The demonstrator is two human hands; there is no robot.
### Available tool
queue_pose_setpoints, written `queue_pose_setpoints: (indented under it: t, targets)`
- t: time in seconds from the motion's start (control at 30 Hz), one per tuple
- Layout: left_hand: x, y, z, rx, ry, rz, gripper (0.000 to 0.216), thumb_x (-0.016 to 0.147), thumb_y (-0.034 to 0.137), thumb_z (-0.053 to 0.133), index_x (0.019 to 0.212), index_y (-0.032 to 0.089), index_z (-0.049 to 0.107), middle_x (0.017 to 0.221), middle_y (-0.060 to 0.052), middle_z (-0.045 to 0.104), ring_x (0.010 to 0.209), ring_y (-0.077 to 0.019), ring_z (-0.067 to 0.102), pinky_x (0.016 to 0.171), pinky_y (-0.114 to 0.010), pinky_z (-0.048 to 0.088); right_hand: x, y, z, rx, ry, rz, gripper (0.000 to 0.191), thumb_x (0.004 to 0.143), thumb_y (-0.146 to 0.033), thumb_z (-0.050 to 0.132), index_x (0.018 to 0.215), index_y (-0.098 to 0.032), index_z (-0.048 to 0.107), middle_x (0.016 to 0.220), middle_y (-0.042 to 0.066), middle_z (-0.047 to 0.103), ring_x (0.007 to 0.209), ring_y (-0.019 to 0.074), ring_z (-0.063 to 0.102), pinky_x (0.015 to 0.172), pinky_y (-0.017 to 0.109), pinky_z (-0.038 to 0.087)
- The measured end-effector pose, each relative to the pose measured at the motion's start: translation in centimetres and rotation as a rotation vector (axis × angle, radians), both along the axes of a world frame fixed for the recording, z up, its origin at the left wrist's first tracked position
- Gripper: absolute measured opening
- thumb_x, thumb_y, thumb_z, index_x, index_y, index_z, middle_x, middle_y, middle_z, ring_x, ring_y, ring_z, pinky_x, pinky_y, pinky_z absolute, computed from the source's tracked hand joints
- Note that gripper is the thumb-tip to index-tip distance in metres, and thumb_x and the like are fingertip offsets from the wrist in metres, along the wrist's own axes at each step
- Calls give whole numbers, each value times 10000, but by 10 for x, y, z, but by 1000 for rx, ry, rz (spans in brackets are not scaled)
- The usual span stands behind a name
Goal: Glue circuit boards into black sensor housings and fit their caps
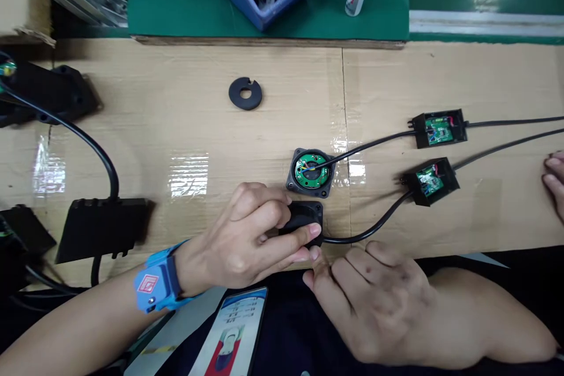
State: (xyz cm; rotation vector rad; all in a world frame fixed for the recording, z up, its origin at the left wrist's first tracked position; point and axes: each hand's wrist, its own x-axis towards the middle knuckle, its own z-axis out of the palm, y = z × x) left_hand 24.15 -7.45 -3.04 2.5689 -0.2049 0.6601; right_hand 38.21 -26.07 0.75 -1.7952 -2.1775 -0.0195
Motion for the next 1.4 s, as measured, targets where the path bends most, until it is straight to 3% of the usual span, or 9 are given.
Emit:
queue_pose_setpoints:
  t: [0.27, 0.43, 0.57, 0.63, 0.8, 0.9, 1.1, 1.23, 1.4]
  targets:
    - [11, 15, 9, -103, 52, -25, 148, 938, 374, 688, 985, 234, 697, 947, -44, 647, 1064, -230, 613, 885, -368, 487, 33, 6, 17, -130, -4, 146, 144, 939, -186, 565, 873, -196, 694, 680, 27, 584, 628, 151, 499, 633, 332, 437]
    - [23, 37, -10, -409, 85, 63, 502, 819, 397, 817, 1162, 169, 529, 1303, -155, 556, 1315, -272, 528, 1098, -412, 486, 193, -62, -2, 65, 17, 2, 432, 1032, -151, 354, 738, -251, 655, 599, 10, 538, 598, 129, 451, 569, 343, 348]
    - [28, 34, -21, -508, 167, 19, 428, 900, 286, 737, 1237, 161, 505, 1376, -162, 583, 1332, -233, 559, 1101, -367, 505, 278, -115, -17, 36, -20, -232, 377, 1005, -238, 474, 672, -226, 651, 709, 9, 615, 707, 117, 527, 619, 353, 390]
    - [28, 29, -25, -504, 140, 29, 377, 908, 267, 728, 1224, 183, 541, 1368, -141, 603, 1290, -224, 596, 1066, -361, 534, 256, -109, -19, 72, 53, -237, 389, 1012, -261, 493, 663, -245, 664, 663, -3, 594, 676, 107, 530, 573, 322, 395]
    - [28, 22, -30, -428, 50, 75, 344, 878, 265, 766, 1173, 178, 611, 1322, -136, 632, 1240, -227, 630, 1017, -356, 568, 94, -37, -17, -55, 235, -63, 327, 1018, -439, 533, 845, -275, 756, 688, 8, 641, 706, 129, 627, 543, 258, 472]
    - [29, 21, -32, -397, 15, 77, 333, 860, 253, 785, 1141, 155, 636, 1292, -145, 646, 1224, -224, 638, 1009, -350, 570, 36, -7, -11, -77, 258, 15, 252, 1000, -408, 591, 1019, -200, 732, 799, 28, 683, 702, 113, 625, 641, 273, 557]
    - [28, 20, -30, -417, 27, 112, 458, 828, 280, 819, 1214, 134, 618, 1254, -152, 667, 1197, -222, 652, 1015, -359, 571, 71, 31, 5, 66, 274, -110, 156, 983, -269, 628, 1097, -213, 717, 866, 31, 676, 793, 136, 616, 754, 327, 510]
    - [27, 21, -26, -387, 96, 112, 355, 863, 292, 783, 1182, 206, 656, 1307, -128, 643, 1228, -234, 635, 1025, -391, 570, 100, 54, -13, -5, 105, -308, 348, 1069, -386, 455, 1253, -156, 640, 1169, 96, 687, 1105, 278, 627, 946, 486, 438]
    - [28, 22, -26, -321, 55, 93, 346, 852, 251, 794, 1160, 144, 679, 1277, -158, 633, 1198, -214, 636, 1006, -357, 579, 101, 63, -27, -38, 295, -304, 288, 1046, -365, 518, 885, -155, 632, 823, 25, 655, 780, 154, 598, 831, 356, 448]
